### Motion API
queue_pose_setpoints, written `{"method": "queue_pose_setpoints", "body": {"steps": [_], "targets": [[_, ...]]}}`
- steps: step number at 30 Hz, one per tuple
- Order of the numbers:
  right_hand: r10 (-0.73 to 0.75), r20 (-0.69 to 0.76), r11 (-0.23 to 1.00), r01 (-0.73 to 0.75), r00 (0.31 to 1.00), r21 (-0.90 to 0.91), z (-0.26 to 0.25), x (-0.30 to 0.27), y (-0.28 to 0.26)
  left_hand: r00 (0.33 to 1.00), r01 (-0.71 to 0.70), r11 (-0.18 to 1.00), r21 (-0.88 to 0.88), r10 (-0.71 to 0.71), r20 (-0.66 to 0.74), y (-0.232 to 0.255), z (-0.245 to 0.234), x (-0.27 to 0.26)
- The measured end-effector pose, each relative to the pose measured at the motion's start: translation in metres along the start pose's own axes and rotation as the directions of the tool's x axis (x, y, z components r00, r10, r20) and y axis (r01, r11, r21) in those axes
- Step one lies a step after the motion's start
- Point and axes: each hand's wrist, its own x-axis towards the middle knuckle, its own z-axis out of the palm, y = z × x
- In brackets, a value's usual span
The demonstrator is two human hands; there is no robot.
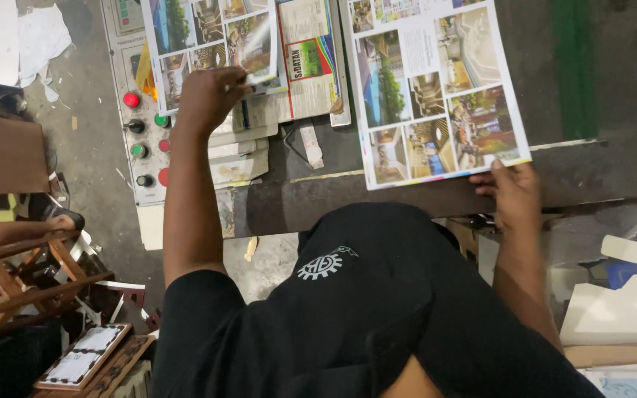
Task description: The person sorts through a stack of printed sheets featuring images of buildings. They pick up sheets from a pile on a table, flip through them, and place them back down, repeating this process throughout the video.
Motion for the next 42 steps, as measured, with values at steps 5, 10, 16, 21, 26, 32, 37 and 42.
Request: {"method": "queue_pose_setpoints", "body": {"steps": [5, 10, 16, 21, 26, 32, 37, 42], "targets": [[-0.038, 0.054, 0.999, 0.04, 0.998, -0.028, 0.029, 0.027, -0.008, 0.92, -0.182, 0.958, 0.223, 0.245, -0.306, 0.006, -0.004, -0.007], [-0.054, 0.052, 0.998, 0.056, 0.997, -0.043, 0.037, 0.057, -0.012, 0.907, -0.05, 0.948, 0.314, 0.174, -0.383, -0.017, 0.009, -0.003], [0.016, 0.017, 1.0, -0.016, 1.0, -0.022, 0.024, 0.048, -0.021, 0.897, -0.013, 0.961, 0.275, 0.133, -0.422, 0.009, -0.028, -0.003], [-0.002, 0.069, 0.997, 0.008, 0.998, -0.081, 0.016, 0.032, -0.015, 0.975, -0.045, 0.956, -0.291, -0.021, -0.22, -0.021, -0.042, -0.006], [-0.024, 0.129, 0.987, 0.044, 0.991, -0.152, 0.056, 0.024, -0.02, 0.805, -0.119, 0.993, 0.006, 0.1, -0.585, 0.033, -0.035, -0.002], [-0.039, 0.389, 0.968, 0.131, 0.921, -0.214, 0.127, 0.03, -0.019, 0.787, -0.331, 0.936, 0.119, 0.343, -0.513, 0.143, 0.044, -0.019], [-0.038, 0.61, 0.972, 0.17, 0.792, -0.16, 0.156, 0.029, -0.009, 0.834, -0.47, 0.883, 0.011, 0.448, -0.323, 0.193, 0.099, -0.036], [-0.088, 0.466, 0.995, 0.103, 0.88, -0.008, 0.137, 0.028, 0.001, 0.776, -0.555, 0.829, 0.067, 0.545, -0.318, 0.188, 0.095, -0.03]]}}
